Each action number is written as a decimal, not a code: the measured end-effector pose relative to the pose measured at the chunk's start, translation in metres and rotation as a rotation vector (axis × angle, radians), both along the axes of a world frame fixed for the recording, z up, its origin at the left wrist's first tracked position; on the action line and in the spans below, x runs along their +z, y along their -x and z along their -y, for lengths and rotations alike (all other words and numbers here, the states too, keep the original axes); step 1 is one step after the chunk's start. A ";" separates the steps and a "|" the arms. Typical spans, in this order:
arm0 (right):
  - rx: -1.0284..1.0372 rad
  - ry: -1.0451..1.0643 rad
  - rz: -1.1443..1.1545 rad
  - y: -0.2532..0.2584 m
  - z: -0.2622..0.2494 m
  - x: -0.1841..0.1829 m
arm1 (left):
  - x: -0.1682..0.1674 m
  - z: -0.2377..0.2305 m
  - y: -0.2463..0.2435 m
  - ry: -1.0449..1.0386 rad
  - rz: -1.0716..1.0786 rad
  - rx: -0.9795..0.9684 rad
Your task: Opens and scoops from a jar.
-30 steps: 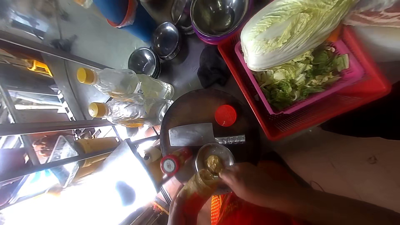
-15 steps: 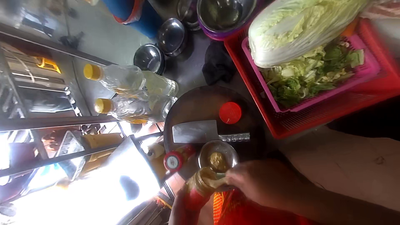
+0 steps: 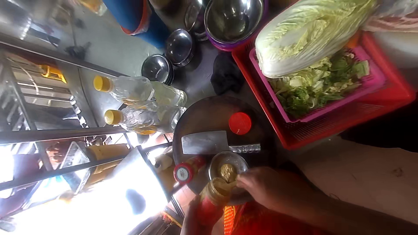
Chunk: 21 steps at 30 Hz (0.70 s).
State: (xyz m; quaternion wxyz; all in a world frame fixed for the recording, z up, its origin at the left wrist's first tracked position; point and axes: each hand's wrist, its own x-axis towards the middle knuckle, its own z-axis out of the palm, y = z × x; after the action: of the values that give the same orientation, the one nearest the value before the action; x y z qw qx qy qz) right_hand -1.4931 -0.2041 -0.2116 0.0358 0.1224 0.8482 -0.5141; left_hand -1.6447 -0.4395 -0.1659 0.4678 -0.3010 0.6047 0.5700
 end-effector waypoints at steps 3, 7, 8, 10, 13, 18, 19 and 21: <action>0.011 0.098 0.078 -0.001 -0.015 0.011 | -0.002 0.004 0.004 0.021 -0.015 0.020; 0.018 0.208 0.155 0.003 -0.014 0.000 | 0.001 -0.001 -0.002 0.026 -0.008 0.025; 0.010 0.210 0.185 0.000 -0.017 0.000 | 0.002 0.000 -0.001 0.013 -0.018 0.008; -0.024 0.164 0.200 -0.006 -0.021 0.006 | -0.006 0.010 0.002 -0.084 -0.071 -0.018; -0.027 0.229 0.149 -0.015 -0.017 0.022 | -0.015 0.026 -0.003 -0.228 -0.184 -0.001; 0.108 0.306 -0.083 -0.001 0.014 0.024 | -0.020 0.020 -0.008 -0.548 -0.282 -0.092; 0.111 0.251 -0.126 0.001 0.022 0.026 | -0.018 0.015 -0.010 -0.562 -0.286 -0.112; 0.124 0.129 -0.187 0.005 0.033 0.031 | -0.015 0.007 -0.011 -0.577 -0.268 -0.168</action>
State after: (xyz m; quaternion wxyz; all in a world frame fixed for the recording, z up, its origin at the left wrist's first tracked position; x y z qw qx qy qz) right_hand -1.4982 -0.2375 -0.1803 -0.0040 0.0187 0.8188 -0.5737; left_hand -1.6340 -0.4460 -0.1812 0.4954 -0.0274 0.4971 0.7118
